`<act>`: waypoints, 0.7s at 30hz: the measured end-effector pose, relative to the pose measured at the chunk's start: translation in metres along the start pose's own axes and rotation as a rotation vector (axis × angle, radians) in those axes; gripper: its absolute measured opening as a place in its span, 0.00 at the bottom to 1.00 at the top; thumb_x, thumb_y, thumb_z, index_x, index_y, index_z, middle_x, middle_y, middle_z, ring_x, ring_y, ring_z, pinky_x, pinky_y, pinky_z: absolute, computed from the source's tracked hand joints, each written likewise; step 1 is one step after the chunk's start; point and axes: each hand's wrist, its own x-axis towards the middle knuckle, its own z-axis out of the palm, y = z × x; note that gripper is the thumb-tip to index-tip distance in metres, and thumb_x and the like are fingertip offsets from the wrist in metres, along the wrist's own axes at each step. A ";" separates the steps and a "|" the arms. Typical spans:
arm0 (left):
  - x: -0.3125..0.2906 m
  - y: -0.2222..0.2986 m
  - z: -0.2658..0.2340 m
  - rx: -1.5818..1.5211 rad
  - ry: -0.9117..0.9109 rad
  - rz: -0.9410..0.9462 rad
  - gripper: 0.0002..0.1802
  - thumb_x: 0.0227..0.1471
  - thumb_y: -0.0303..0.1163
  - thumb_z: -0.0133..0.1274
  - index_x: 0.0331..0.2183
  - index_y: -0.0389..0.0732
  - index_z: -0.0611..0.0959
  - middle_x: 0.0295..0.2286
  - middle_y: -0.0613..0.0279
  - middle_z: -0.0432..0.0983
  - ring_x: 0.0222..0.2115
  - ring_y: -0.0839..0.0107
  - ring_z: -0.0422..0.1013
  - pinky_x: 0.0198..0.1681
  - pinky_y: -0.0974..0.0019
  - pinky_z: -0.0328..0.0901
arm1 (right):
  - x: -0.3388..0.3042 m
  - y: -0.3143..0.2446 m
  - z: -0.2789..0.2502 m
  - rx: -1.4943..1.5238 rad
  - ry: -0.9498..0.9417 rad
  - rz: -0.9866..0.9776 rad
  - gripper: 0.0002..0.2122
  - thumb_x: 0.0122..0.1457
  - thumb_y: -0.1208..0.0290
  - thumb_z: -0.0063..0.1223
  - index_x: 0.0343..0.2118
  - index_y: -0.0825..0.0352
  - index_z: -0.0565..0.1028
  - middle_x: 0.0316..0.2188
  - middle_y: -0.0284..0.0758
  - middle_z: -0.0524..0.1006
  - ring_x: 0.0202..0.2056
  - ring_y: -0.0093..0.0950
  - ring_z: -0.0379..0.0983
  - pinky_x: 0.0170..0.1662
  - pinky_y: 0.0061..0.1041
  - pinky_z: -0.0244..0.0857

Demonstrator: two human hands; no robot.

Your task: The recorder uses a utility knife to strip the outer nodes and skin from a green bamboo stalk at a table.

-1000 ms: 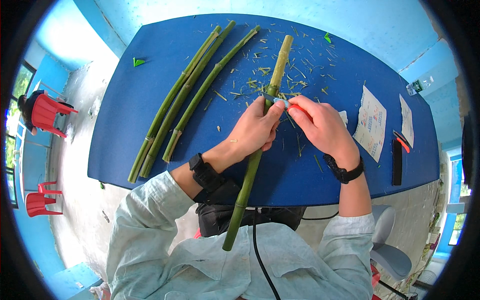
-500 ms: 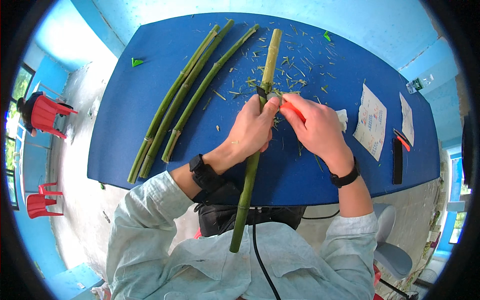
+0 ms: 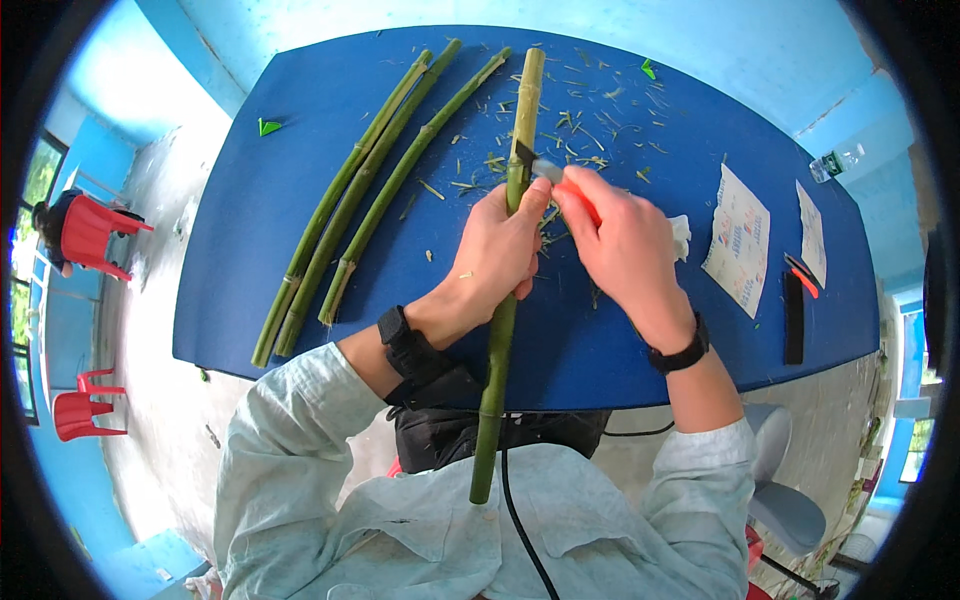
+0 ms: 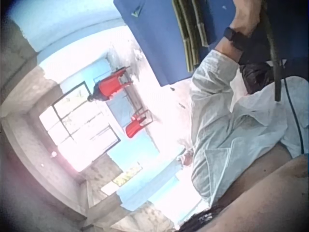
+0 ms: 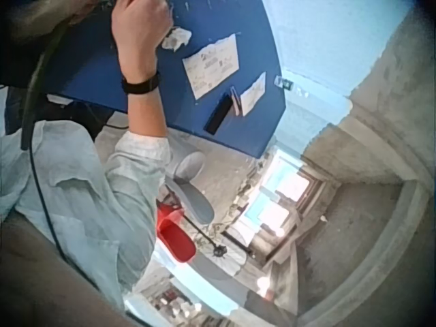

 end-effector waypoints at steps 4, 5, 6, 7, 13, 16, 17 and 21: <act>-0.002 0.000 -0.003 -0.119 -0.055 -0.019 0.25 0.75 0.56 0.48 0.40 0.42 0.71 0.20 0.72 0.61 0.13 0.80 0.61 0.13 0.69 0.60 | 0.006 -0.001 -0.003 0.098 -0.039 0.032 0.11 0.70 0.59 0.61 0.49 0.59 0.82 0.27 0.44 0.84 0.31 0.48 0.83 0.30 0.44 0.74; -0.001 0.001 -0.006 -0.135 -0.083 -0.015 0.24 0.75 0.56 0.48 0.40 0.43 0.70 0.20 0.73 0.61 0.14 0.81 0.60 0.14 0.69 0.60 | 0.007 0.001 -0.003 0.125 -0.043 0.017 0.12 0.70 0.59 0.61 0.49 0.60 0.83 0.28 0.44 0.84 0.31 0.48 0.83 0.31 0.44 0.74; 0.000 0.002 -0.007 -0.153 -0.117 -0.013 0.24 0.75 0.56 0.49 0.40 0.43 0.70 0.20 0.73 0.60 0.14 0.81 0.59 0.14 0.69 0.60 | 0.006 0.004 -0.004 0.148 -0.049 0.006 0.12 0.70 0.60 0.60 0.48 0.60 0.83 0.28 0.45 0.84 0.32 0.48 0.83 0.31 0.44 0.74; 0.000 0.002 -0.007 -0.141 -0.119 -0.005 0.24 0.75 0.56 0.49 0.40 0.44 0.69 0.20 0.74 0.60 0.14 0.81 0.58 0.14 0.70 0.58 | 0.006 0.007 -0.006 0.171 -0.054 -0.005 0.12 0.70 0.60 0.60 0.48 0.61 0.83 0.28 0.46 0.84 0.32 0.48 0.84 0.32 0.43 0.74; -0.002 0.001 -0.005 -0.106 -0.127 0.002 0.22 0.74 0.53 0.52 0.41 0.45 0.67 0.23 0.70 0.63 0.15 0.81 0.58 0.14 0.72 0.54 | 0.005 0.014 -0.021 0.310 -0.244 0.021 0.12 0.71 0.62 0.59 0.48 0.66 0.82 0.30 0.46 0.84 0.29 0.46 0.82 0.31 0.37 0.71; -0.001 0.003 -0.005 -0.099 -0.155 0.013 0.22 0.74 0.52 0.53 0.41 0.44 0.68 0.24 0.68 0.65 0.15 0.80 0.59 0.14 0.71 0.55 | 0.004 0.016 -0.022 0.352 -0.227 0.001 0.12 0.71 0.62 0.59 0.47 0.66 0.83 0.29 0.46 0.83 0.27 0.45 0.80 0.30 0.36 0.69; -0.001 0.003 -0.005 -0.086 -0.155 0.019 0.22 0.74 0.52 0.53 0.41 0.43 0.68 0.24 0.68 0.65 0.15 0.80 0.59 0.14 0.71 0.55 | 0.004 0.018 -0.022 0.354 -0.228 0.003 0.12 0.71 0.62 0.59 0.47 0.66 0.83 0.29 0.46 0.83 0.28 0.45 0.80 0.30 0.36 0.69; 0.003 0.000 -0.010 -0.074 -0.197 0.008 0.23 0.75 0.52 0.52 0.40 0.42 0.69 0.25 0.67 0.67 0.15 0.80 0.60 0.15 0.70 0.55 | 0.004 0.021 -0.020 0.341 -0.234 0.004 0.13 0.71 0.61 0.58 0.47 0.65 0.84 0.29 0.46 0.83 0.28 0.45 0.81 0.30 0.37 0.70</act>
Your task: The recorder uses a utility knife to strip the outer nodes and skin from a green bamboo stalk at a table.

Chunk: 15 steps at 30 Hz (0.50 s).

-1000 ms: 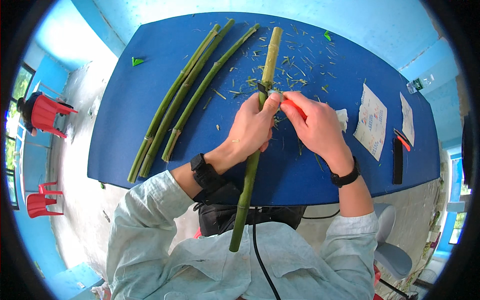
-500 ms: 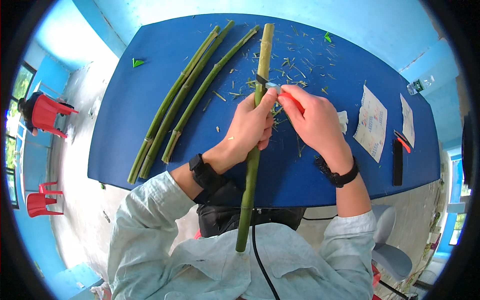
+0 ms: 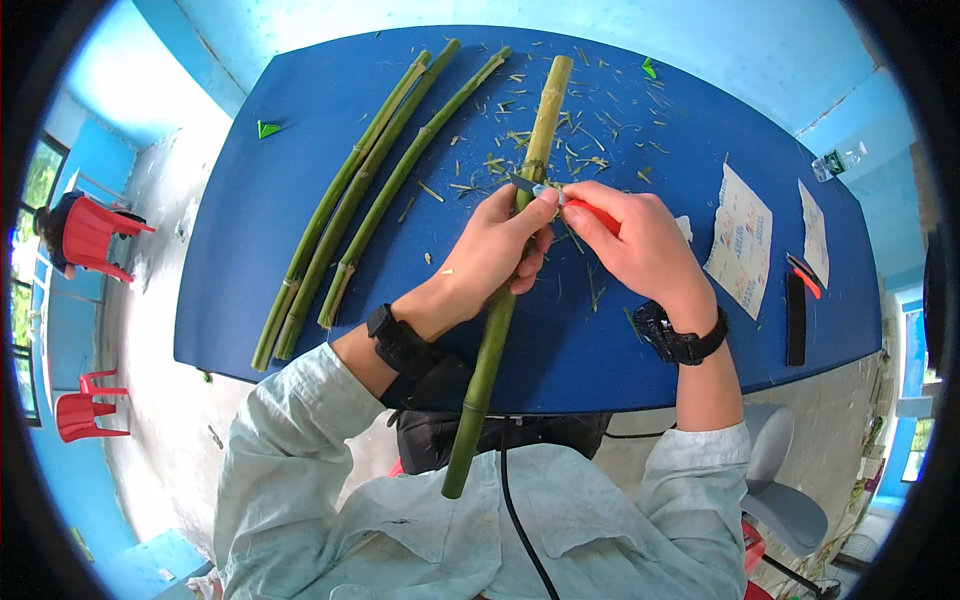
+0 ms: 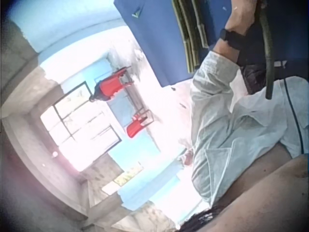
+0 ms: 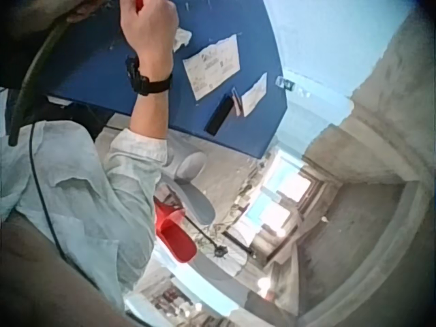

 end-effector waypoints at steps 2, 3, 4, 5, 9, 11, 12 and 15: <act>0.003 -0.004 -0.003 0.006 -0.020 -0.018 0.24 0.75 0.53 0.51 0.39 0.41 0.69 0.25 0.67 0.67 0.16 0.80 0.60 0.15 0.70 0.56 | 0.000 -0.001 -0.001 -0.020 -0.011 0.012 0.13 0.71 0.61 0.59 0.47 0.65 0.84 0.29 0.46 0.83 0.28 0.46 0.81 0.30 0.37 0.70; 0.004 -0.006 -0.004 0.009 -0.029 -0.028 0.24 0.75 0.53 0.50 0.39 0.41 0.69 0.25 0.67 0.67 0.16 0.80 0.60 0.15 0.70 0.56 | 0.000 -0.002 -0.002 -0.028 -0.020 0.022 0.13 0.71 0.61 0.59 0.47 0.65 0.84 0.29 0.46 0.83 0.28 0.46 0.81 0.30 0.38 0.70; 0.004 -0.007 -0.003 0.019 -0.020 -0.026 0.24 0.75 0.54 0.49 0.39 0.42 0.69 0.25 0.68 0.66 0.16 0.80 0.60 0.15 0.70 0.56 | 0.000 -0.003 -0.003 -0.035 -0.030 0.030 0.13 0.71 0.60 0.59 0.47 0.65 0.84 0.29 0.46 0.84 0.28 0.46 0.81 0.31 0.38 0.71; 0.004 -0.008 -0.002 0.029 -0.010 -0.025 0.24 0.76 0.54 0.49 0.39 0.42 0.68 0.25 0.68 0.65 0.17 0.80 0.60 0.15 0.70 0.56 | 0.000 -0.005 -0.003 -0.065 -0.023 0.029 0.13 0.71 0.60 0.59 0.47 0.64 0.84 0.29 0.46 0.84 0.29 0.46 0.82 0.31 0.39 0.71; 0.005 -0.011 -0.002 0.036 0.001 0.016 0.25 0.76 0.56 0.46 0.38 0.43 0.67 0.24 0.70 0.62 0.17 0.80 0.58 0.15 0.70 0.56 | -0.002 -0.009 0.003 -0.166 0.037 -0.009 0.12 0.71 0.59 0.59 0.46 0.61 0.84 0.30 0.44 0.84 0.31 0.46 0.83 0.32 0.42 0.73; 0.003 -0.008 0.000 0.043 0.009 0.009 0.25 0.76 0.56 0.46 0.38 0.44 0.66 0.24 0.71 0.61 0.17 0.81 0.58 0.15 0.70 0.56 | -0.003 -0.008 0.006 -0.197 0.071 -0.028 0.11 0.70 0.58 0.59 0.46 0.60 0.84 0.30 0.42 0.84 0.31 0.46 0.83 0.32 0.43 0.73; 0.001 -0.005 0.002 0.048 0.015 0.007 0.25 0.76 0.56 0.46 0.38 0.44 0.66 0.24 0.71 0.60 0.17 0.81 0.57 0.15 0.70 0.55 | -0.003 -0.010 0.007 -0.206 0.083 -0.030 0.11 0.70 0.58 0.59 0.46 0.59 0.84 0.30 0.42 0.85 0.32 0.46 0.83 0.32 0.43 0.74; -0.002 -0.003 0.004 0.064 0.075 -0.009 0.25 0.76 0.56 0.45 0.38 0.45 0.66 0.23 0.72 0.60 0.17 0.82 0.57 0.15 0.70 0.55 | -0.005 -0.012 0.016 -0.278 0.178 -0.080 0.10 0.70 0.58 0.60 0.47 0.57 0.84 0.31 0.40 0.85 0.32 0.46 0.83 0.31 0.45 0.74</act>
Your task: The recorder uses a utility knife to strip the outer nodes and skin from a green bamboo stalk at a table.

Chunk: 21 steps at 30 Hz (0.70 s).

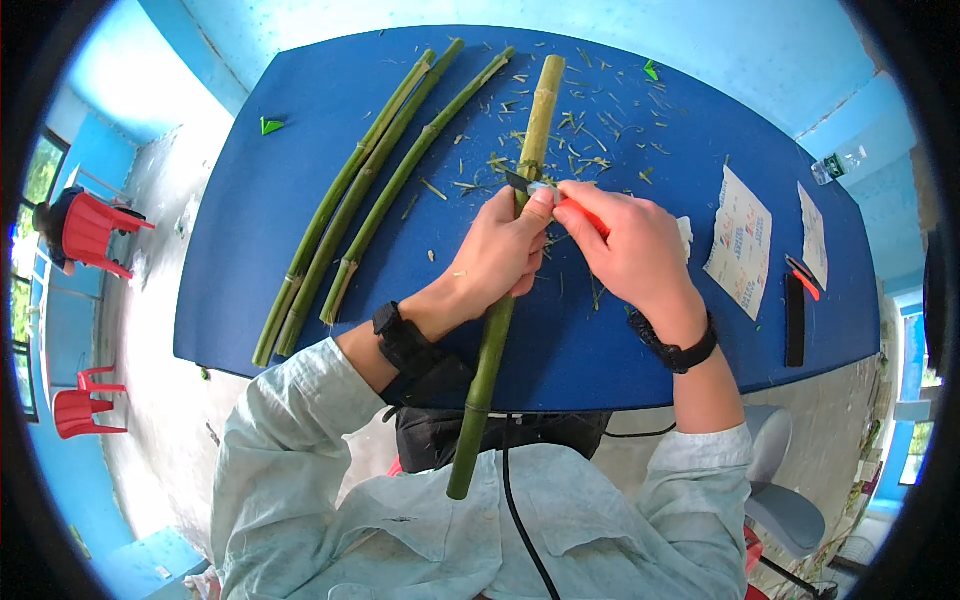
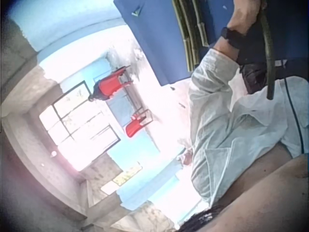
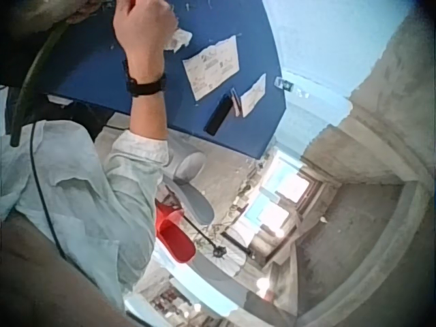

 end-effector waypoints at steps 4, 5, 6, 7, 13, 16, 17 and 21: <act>0.003 -0.001 0.000 -0.027 0.030 -0.017 0.24 0.77 0.57 0.44 0.37 0.47 0.67 0.23 0.74 0.59 0.16 0.82 0.55 0.14 0.71 0.54 | 0.000 -0.001 0.009 -0.043 0.067 -0.030 0.09 0.70 0.60 0.60 0.47 0.55 0.83 0.31 0.38 0.86 0.31 0.45 0.84 0.30 0.45 0.75; 0.003 0.001 0.002 -0.035 0.027 -0.019 0.24 0.77 0.57 0.44 0.37 0.47 0.67 0.23 0.74 0.59 0.16 0.82 0.55 0.14 0.71 0.54 | 0.000 -0.003 0.008 -0.057 0.068 -0.024 0.09 0.70 0.60 0.60 0.46 0.56 0.83 0.30 0.38 0.85 0.31 0.45 0.84 0.30 0.44 0.75; 0.002 0.001 0.001 -0.043 0.034 -0.021 0.24 0.77 0.57 0.43 0.37 0.48 0.67 0.23 0.75 0.59 0.16 0.82 0.55 0.15 0.71 0.54 | 0.000 -0.004 0.009 -0.066 0.066 -0.023 0.08 0.70 0.60 0.60 0.46 0.56 0.82 0.30 0.37 0.85 0.31 0.45 0.84 0.29 0.44 0.75; 0.002 0.001 0.000 -0.047 0.042 -0.020 0.24 0.77 0.58 0.43 0.37 0.48 0.67 0.23 0.75 0.59 0.16 0.83 0.55 0.15 0.71 0.54 | 0.000 -0.006 0.011 -0.075 0.064 -0.022 0.08 0.70 0.60 0.60 0.45 0.56 0.82 0.29 0.37 0.85 0.30 0.45 0.83 0.28 0.43 0.75; -0.001 0.007 0.001 -0.098 0.040 -0.055 0.24 0.76 0.58 0.44 0.36 0.49 0.67 0.22 0.76 0.59 0.16 0.83 0.55 0.15 0.72 0.53 | -0.001 -0.018 0.014 -0.151 0.117 0.003 0.08 0.71 0.58 0.60 0.43 0.56 0.79 0.26 0.38 0.83 0.27 0.44 0.83 0.25 0.42 0.73; 0.000 0.007 0.001 -0.129 0.045 -0.065 0.24 0.76 0.58 0.44 0.36 0.49 0.67 0.22 0.76 0.58 0.17 0.83 0.55 0.16 0.72 0.53 | -0.003 -0.018 0.017 -0.186 0.125 0.003 0.08 0.72 0.58 0.59 0.44 0.55 0.79 0.25 0.36 0.82 0.26 0.43 0.83 0.25 0.42 0.73; 0.000 0.007 0.002 -0.136 0.050 -0.065 0.23 0.76 0.58 0.44 0.36 0.49 0.67 0.22 0.76 0.58 0.17 0.84 0.55 0.16 0.72 0.53 | -0.003 -0.019 0.018 -0.192 0.129 -0.002 0.08 0.72 0.58 0.58 0.44 0.55 0.79 0.24 0.36 0.81 0.26 0.43 0.82 0.24 0.41 0.73; -0.001 0.009 0.005 -0.155 0.063 -0.076 0.23 0.77 0.57 0.43 0.37 0.50 0.67 0.23 0.76 0.58 0.17 0.84 0.54 0.16 0.73 0.52 | -0.003 -0.019 0.020 -0.218 0.143 -0.021 0.08 0.73 0.58 0.57 0.45 0.55 0.79 0.23 0.35 0.80 0.24 0.42 0.82 0.23 0.40 0.72</act>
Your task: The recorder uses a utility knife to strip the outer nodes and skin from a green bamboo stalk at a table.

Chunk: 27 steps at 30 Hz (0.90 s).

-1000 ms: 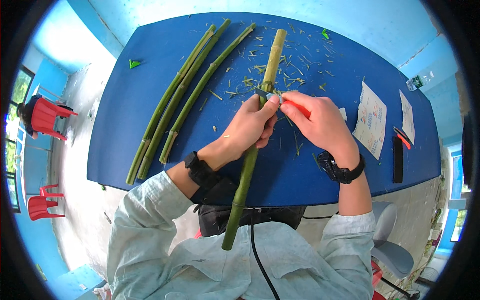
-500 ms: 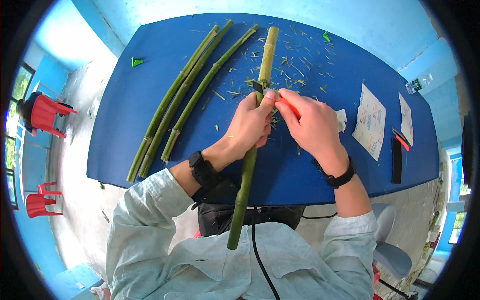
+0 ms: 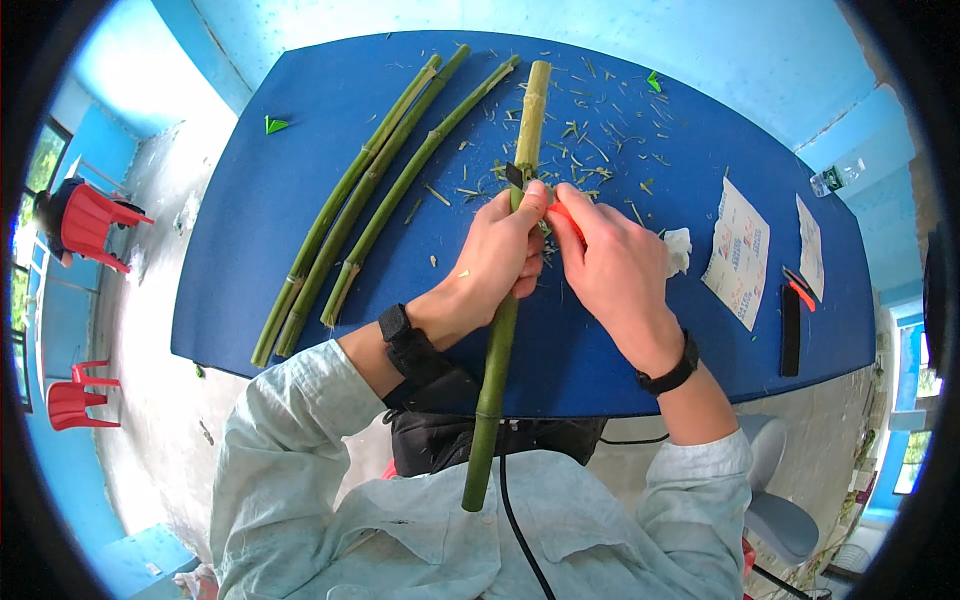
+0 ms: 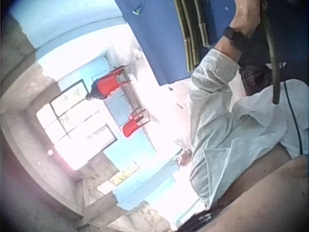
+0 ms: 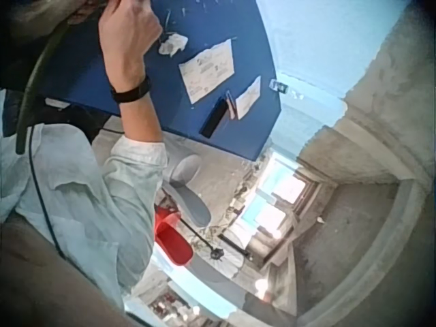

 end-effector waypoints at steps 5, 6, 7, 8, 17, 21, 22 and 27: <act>-0.002 0.000 0.003 -0.036 0.034 0.006 0.22 0.77 0.57 0.42 0.36 0.50 0.68 0.22 0.75 0.58 0.17 0.83 0.54 0.16 0.73 0.51 | 0.000 0.000 0.003 -0.029 0.003 -0.013 0.09 0.73 0.57 0.56 0.46 0.56 0.79 0.23 0.35 0.80 0.23 0.41 0.81 0.22 0.40 0.72; -0.002 -0.001 0.004 -0.041 0.052 0.005 0.23 0.77 0.57 0.42 0.36 0.50 0.68 0.22 0.75 0.58 0.17 0.83 0.54 0.16 0.72 0.51 | -0.001 0.000 0.004 -0.042 -0.004 -0.012 0.09 0.74 0.57 0.56 0.47 0.56 0.79 0.23 0.35 0.80 0.23 0.41 0.82 0.22 0.40 0.72; -0.002 -0.002 0.006 -0.061 0.069 0.010 0.23 0.77 0.57 0.42 0.36 0.50 0.68 0.22 0.75 0.58 0.17 0.83 0.54 0.16 0.72 0.51 | 0.000 0.000 0.005 -0.055 -0.012 -0.012 0.10 0.74 0.57 0.56 0.47 0.56 0.79 0.23 0.36 0.80 0.23 0.41 0.82 0.22 0.40 0.72; -0.003 -0.003 0.008 -0.082 0.088 0.016 0.23 0.77 0.57 0.42 0.36 0.50 0.68 0.21 0.75 0.58 0.16 0.83 0.54 0.16 0.72 0.51 | 0.001 0.000 0.005 -0.054 -0.015 -0.005 0.10 0.74 0.57 0.56 0.48 0.56 0.80 0.24 0.36 0.81 0.24 0.42 0.82 0.22 0.40 0.72; 0.004 -0.002 -0.001 -0.127 -0.070 0.041 0.22 0.76 0.57 0.46 0.37 0.49 0.69 0.21 0.74 0.59 0.16 0.81 0.55 0.15 0.72 0.51 | 0.008 0.014 0.003 0.243 -0.059 0.085 0.11 0.72 0.60 0.58 0.49 0.60 0.82 0.27 0.43 0.83 0.28 0.46 0.83 0.28 0.41 0.73; 0.003 -0.003 -0.012 -0.048 -0.139 0.039 0.20 0.76 0.55 0.48 0.39 0.49 0.68 0.23 0.72 0.60 0.17 0.81 0.57 0.15 0.72 0.52 | 0.009 0.019 -0.002 0.368 -0.147 0.118 0.11 0.72 0.61 0.59 0.48 0.61 0.83 0.27 0.45 0.82 0.28 0.46 0.83 0.29 0.41 0.72; 0.002 -0.001 -0.012 -0.028 -0.139 0.027 0.20 0.76 0.54 0.48 0.39 0.49 0.67 0.23 0.72 0.60 0.17 0.81 0.57 0.15 0.72 0.52 | 0.009 0.021 -0.004 0.375 -0.160 0.117 0.11 0.72 0.61 0.59 0.48 0.61 0.84 0.26 0.46 0.82 0.28 0.46 0.83 0.29 0.41 0.72; 0.000 0.004 -0.008 0.059 -0.142 0.002 0.20 0.76 0.53 0.48 0.40 0.47 0.67 0.25 0.70 0.62 0.18 0.80 0.58 0.15 0.71 0.54 | 0.010 0.032 -0.020 0.401 -0.237 0.171 0.13 0.71 0.60 0.61 0.49 0.63 0.85 0.27 0.46 0.83 0.28 0.44 0.83 0.30 0.37 0.72</act>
